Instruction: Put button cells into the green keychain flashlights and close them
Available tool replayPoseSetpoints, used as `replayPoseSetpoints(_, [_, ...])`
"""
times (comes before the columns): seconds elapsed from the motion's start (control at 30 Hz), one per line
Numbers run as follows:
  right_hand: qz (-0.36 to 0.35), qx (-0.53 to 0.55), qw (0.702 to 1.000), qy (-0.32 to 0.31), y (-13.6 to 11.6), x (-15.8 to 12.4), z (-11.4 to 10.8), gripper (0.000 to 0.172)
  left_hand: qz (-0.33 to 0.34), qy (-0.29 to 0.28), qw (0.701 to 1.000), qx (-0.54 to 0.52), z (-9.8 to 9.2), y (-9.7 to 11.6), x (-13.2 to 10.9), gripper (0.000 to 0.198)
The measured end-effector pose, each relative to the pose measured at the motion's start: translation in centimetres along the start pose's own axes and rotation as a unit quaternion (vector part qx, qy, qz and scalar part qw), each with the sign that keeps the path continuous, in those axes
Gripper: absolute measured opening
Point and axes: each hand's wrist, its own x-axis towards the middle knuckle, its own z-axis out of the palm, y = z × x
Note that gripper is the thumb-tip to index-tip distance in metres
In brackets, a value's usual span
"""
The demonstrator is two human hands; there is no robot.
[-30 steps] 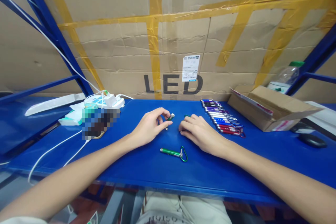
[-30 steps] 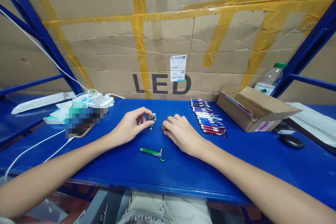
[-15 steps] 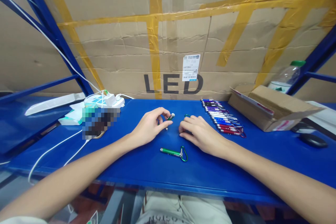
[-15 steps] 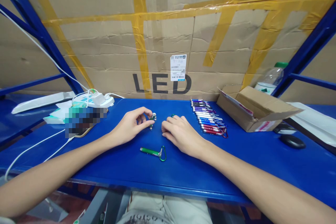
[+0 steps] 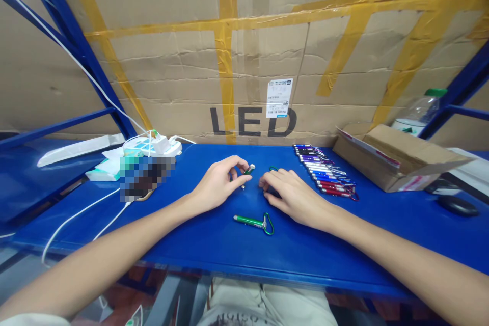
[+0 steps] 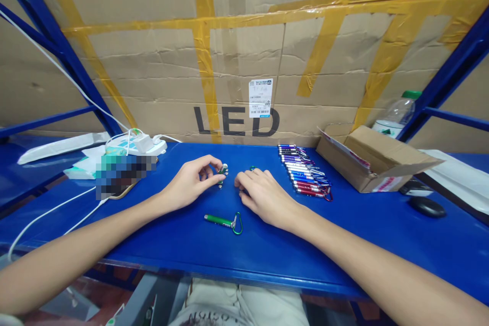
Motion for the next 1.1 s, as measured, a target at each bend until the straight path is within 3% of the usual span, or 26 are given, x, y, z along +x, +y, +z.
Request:
replayPoseSetpoints(0.2, [-0.001,0.020,0.999,0.030,-0.01,0.08,-0.03,0.014,-0.004,-0.010,1.000,0.001,-0.03,0.07,-0.01,0.018])
replayPoseSetpoints(0.5, [-0.018,0.075,0.974,0.211,-0.68,0.07,-0.78,0.007,0.005,-0.049,0.998,0.030,-0.04,-0.07,-0.22,0.017])
replayPoseSetpoints(0.8, [-0.053,0.070,0.981,0.172,-0.86,0.13,-0.63,0.009,0.024,-0.071,0.997,0.029,-0.03,0.01,-0.25,0.014])
replayPoseSetpoints(1.1, [-0.054,0.072,0.981,0.174,-0.85,0.06,-0.75,0.007,0.036,-0.086,0.995,0.027,-0.13,0.24,-0.37,0.011])
